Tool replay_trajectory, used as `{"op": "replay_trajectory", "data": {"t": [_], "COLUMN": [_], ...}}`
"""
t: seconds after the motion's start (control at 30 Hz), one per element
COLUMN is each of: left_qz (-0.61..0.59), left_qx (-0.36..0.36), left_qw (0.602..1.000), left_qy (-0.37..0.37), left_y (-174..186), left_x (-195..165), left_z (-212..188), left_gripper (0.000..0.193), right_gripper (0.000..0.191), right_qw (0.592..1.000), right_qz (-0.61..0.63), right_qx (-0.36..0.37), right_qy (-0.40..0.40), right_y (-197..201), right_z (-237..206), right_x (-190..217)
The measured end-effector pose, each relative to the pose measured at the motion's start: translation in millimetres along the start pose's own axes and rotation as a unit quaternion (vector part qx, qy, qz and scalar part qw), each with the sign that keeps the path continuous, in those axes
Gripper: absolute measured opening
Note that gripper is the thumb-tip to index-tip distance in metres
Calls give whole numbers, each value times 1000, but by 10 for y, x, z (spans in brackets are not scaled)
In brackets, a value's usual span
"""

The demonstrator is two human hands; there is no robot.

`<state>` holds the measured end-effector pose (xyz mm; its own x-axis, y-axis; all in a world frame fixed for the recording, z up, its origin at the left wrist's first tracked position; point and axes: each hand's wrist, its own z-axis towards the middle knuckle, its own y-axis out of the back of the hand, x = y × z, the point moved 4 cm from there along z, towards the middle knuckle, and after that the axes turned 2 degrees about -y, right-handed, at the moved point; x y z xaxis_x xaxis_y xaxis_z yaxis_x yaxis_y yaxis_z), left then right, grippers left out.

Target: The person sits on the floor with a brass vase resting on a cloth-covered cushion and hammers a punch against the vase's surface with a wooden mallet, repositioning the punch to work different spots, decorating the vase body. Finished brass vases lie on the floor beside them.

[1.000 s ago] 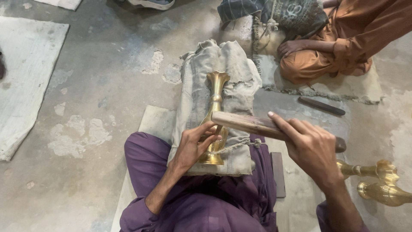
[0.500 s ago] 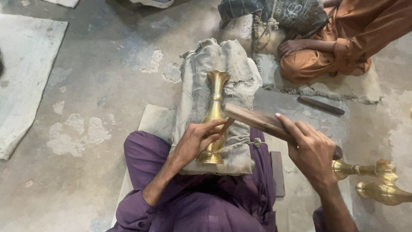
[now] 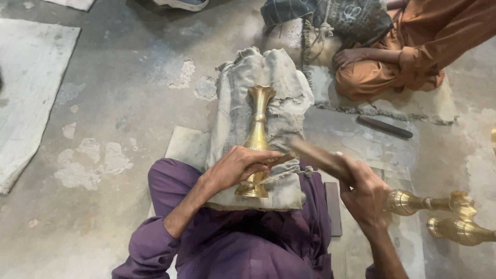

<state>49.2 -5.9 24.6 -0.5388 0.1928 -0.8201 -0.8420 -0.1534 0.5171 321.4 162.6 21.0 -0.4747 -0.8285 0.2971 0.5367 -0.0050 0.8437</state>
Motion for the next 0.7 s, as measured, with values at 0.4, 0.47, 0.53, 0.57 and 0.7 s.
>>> {"op": "replay_trajectory", "data": {"t": [0.4, 0.47, 0.53, 0.57, 0.7], "left_qz": [20, -6, 6, 14, 16], "left_qx": [0, -22, -55, -73, -45], "left_qw": [1000, 999, 998, 997, 999], "left_qy": [-5, -26, -24, -25, 17], "left_y": [-28, -33, -17, -1, -32], "left_x": [61, 64, 74, 77, 106], "left_z": [-48, -71, -119, -130, -135], "left_gripper": [48, 49, 48, 48, 47], "right_gripper": [46, 49, 55, 54, 50], "right_qw": [1000, 999, 997, 1000, 999], "right_qz": [8, -28, 70, 15, -44], "right_qx": [-6, -17, -12, 8, 2], "right_qy": [-26, 16, -36, -14, 22], "right_y": [-125, -107, -103, -109, -69], "right_z": [-107, -78, -43, -29, 49], "right_x": [-120, -97, -139, -116, -36]}}
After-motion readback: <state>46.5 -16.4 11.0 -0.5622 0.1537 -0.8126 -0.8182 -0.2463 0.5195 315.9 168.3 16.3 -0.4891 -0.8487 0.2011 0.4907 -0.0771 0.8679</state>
